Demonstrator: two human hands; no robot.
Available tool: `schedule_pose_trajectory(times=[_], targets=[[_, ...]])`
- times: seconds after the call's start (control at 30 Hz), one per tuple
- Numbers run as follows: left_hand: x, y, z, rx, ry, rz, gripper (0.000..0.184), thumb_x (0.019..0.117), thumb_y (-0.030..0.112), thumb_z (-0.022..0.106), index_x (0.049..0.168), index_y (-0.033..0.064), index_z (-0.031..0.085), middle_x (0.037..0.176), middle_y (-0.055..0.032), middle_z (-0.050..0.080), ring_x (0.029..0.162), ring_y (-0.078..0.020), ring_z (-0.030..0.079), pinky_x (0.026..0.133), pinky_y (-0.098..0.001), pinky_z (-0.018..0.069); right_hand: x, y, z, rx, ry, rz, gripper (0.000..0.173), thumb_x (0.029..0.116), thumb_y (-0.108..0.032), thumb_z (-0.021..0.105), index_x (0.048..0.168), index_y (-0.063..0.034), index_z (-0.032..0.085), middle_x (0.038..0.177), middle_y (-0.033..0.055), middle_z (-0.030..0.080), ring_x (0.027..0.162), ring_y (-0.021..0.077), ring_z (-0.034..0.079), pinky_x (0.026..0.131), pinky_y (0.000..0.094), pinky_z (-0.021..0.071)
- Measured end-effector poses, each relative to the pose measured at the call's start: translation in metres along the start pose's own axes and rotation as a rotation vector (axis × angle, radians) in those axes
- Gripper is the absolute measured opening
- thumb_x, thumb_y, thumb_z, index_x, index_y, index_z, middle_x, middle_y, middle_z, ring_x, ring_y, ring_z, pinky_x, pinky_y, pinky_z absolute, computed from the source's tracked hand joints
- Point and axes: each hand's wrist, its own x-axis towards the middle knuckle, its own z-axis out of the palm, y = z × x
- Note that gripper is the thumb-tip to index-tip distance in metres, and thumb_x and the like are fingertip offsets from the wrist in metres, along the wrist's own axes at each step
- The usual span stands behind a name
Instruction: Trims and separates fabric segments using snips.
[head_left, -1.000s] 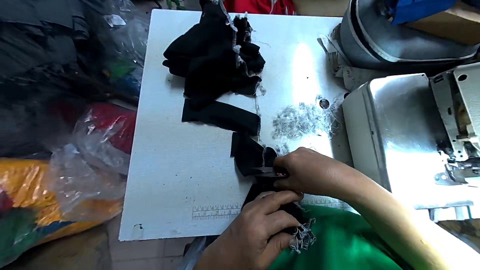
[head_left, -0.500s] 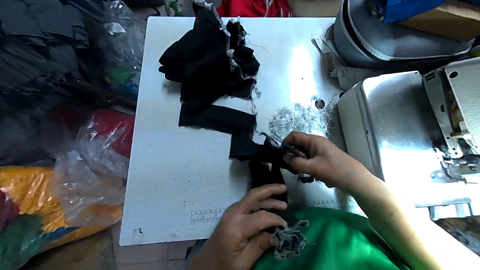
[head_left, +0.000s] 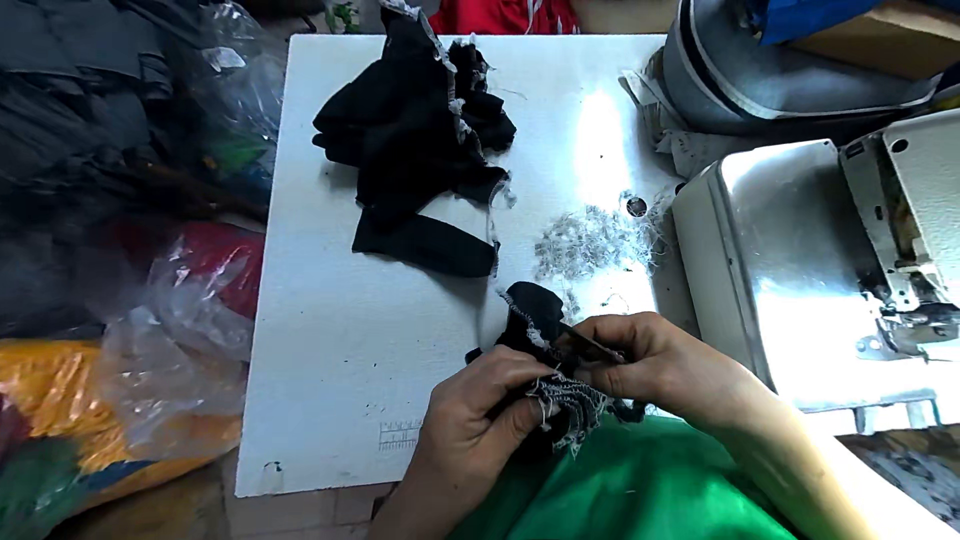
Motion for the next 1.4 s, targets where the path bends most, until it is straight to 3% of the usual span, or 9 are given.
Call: schedule_pose_trajectory(times=[0.27,0.37,0.47,0.67,0.97,1.07,1.17,1.27,1.4], targets=[[-0.004,-0.003,0.011,-0.129,0.139,-0.169,0.019,0.0946,0.036,0.069,0.112,0.0298,0.068,0.102,0.0183,0.07,0.091,0.007,0.066,0.081,-0.0112,0.0551,-0.005,0.006,0.006,-0.11,0.081,-0.049,0.02,0.0933,-0.008,0.062,0.109,-0.009,0.075,0.092,-0.0056,0.067,0.076,-0.0041,0.059,0.063,0.012,0.048],[-0.003,-0.009,0.006,-0.159,0.078,-0.195,0.033,0.0933,0.044,0.068,0.123,0.0311,0.066,0.117,0.018,0.065,0.104,0.0058,0.063,0.089,-0.0137,0.0541,-0.004,0.009,0.008,-0.144,0.066,-0.139,0.02,0.0926,-0.006,0.064,0.109,-0.0073,0.076,0.094,-0.0047,0.066,0.076,-0.0056,0.058,0.064,0.0102,0.0474],[-0.002,-0.013,0.0,-0.122,0.005,-0.143,0.029,0.0959,0.051,0.062,0.115,0.032,0.072,0.126,0.0191,0.061,0.111,0.0075,0.059,0.091,-0.0125,0.0523,-0.002,0.01,0.008,-0.143,0.025,-0.195,0.024,0.0933,-0.005,0.063,0.114,-0.0049,0.075,0.096,-0.0029,0.067,0.08,-0.006,0.058,0.069,0.0094,0.0473],[0.004,-0.008,-0.005,-0.141,0.031,-0.029,0.022,0.0997,0.04,0.061,0.116,0.0306,0.071,0.107,0.0206,0.07,0.097,0.0094,0.065,0.085,-0.0101,0.0533,-0.004,0.005,0.002,-0.186,0.042,-0.203,0.025,0.0948,-0.007,0.063,0.118,-0.0081,0.073,0.087,-0.0055,0.069,0.068,-0.0073,0.056,0.06,0.0094,0.0472],[0.011,-0.008,-0.006,-0.122,0.175,-0.099,0.022,0.0975,0.039,0.063,0.116,0.0334,0.072,0.105,0.0233,0.072,0.092,0.0103,0.066,0.082,-0.009,0.0542,-0.019,0.007,-0.016,-0.31,0.584,-0.162,0.02,0.0958,-0.015,0.062,0.113,-0.0151,0.071,0.079,-0.0099,0.065,0.058,-0.0032,0.055,0.05,0.0128,0.045],[0.012,-0.007,-0.007,-0.126,0.171,-0.101,0.022,0.0978,0.039,0.063,0.117,0.0343,0.072,0.107,0.0239,0.071,0.093,0.0104,0.066,0.083,-0.009,0.054,-0.031,0.008,-0.014,-0.168,0.426,-0.201,0.02,0.1019,-0.028,0.056,0.112,-0.0169,0.069,0.07,-0.0115,0.06,0.054,-0.0055,0.052,0.047,0.0118,0.0447],[0.012,-0.008,-0.007,-0.147,0.165,-0.099,0.022,0.098,0.038,0.063,0.117,0.0345,0.073,0.107,0.0238,0.072,0.093,0.0105,0.066,0.083,-0.0089,0.0541,-0.035,0.012,-0.004,0.074,0.061,-0.135,0.056,0.1012,-0.062,0.044,0.112,-0.0128,0.067,0.07,-0.0139,0.054,0.058,-0.0098,0.046,0.052,0.009,0.0389],[0.013,-0.007,-0.007,-0.134,0.177,-0.098,0.022,0.0979,0.039,0.063,0.117,0.0358,0.072,0.108,0.0246,0.071,0.095,0.0109,0.066,0.084,-0.0091,0.0539,-0.03,0.019,0.003,0.128,-0.052,-0.055,0.052,0.1088,-0.05,0.032,0.117,-0.0098,0.064,0.073,-0.0139,0.053,0.061,-0.0084,0.047,0.055,0.0093,0.0396],[0.011,-0.009,-0.007,-0.15,0.176,-0.081,0.022,0.098,0.038,0.062,0.118,0.0361,0.072,0.108,0.0252,0.071,0.096,0.0114,0.065,0.085,-0.0085,0.0533,-0.027,0.022,0.005,0.143,-0.025,0.028,0.042,0.1098,-0.039,0.034,0.117,-0.0117,0.065,0.07,-0.0143,0.052,0.057,-0.0077,0.046,0.052,0.0095,0.0388]])
